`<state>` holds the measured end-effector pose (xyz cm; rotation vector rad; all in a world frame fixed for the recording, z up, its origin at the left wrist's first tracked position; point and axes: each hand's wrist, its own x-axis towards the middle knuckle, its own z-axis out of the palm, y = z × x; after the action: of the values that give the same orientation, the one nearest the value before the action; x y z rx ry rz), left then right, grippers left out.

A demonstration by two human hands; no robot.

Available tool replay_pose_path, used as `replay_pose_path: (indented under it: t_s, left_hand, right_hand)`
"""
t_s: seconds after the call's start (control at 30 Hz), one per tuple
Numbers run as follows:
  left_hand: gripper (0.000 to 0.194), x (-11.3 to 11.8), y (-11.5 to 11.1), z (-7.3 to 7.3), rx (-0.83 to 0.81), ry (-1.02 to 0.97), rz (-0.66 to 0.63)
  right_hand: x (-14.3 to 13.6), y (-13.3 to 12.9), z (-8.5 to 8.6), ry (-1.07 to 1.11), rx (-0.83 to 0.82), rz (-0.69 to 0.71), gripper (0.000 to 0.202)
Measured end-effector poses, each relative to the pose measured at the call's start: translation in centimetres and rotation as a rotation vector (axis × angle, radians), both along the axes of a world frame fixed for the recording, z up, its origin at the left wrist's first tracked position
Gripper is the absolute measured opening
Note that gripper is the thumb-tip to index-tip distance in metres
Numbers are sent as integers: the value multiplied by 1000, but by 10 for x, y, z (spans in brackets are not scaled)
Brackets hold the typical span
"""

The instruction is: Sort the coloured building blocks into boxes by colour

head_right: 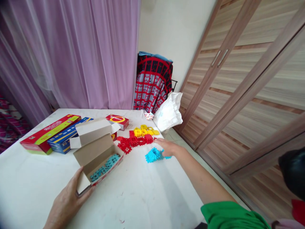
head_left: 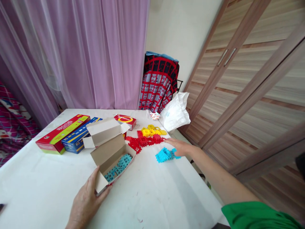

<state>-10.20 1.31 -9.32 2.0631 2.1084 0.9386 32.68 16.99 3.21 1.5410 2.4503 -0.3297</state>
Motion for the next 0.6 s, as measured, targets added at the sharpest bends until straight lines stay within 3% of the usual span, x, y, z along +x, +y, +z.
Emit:
replay_pose_path:
  t_s: [0.13,0.3,0.43,0.6]
  left_hand:
    - [70,1,1,3,-27,-14,34]
    - [72,1,3,5,-60,-20,40]
    - [74,1,3,6,-90,-13,53]
    - [73,2,2,8,-106,-7,77]
  right_hand:
    - [36,3,-1,-24,45,-265,70]
    - [46,-2,-38,-28,15,-412,72]
    - [41,-1,-57,-21,-6,-445,78]
    - [40,3,-59,-34,-44,-421,79]
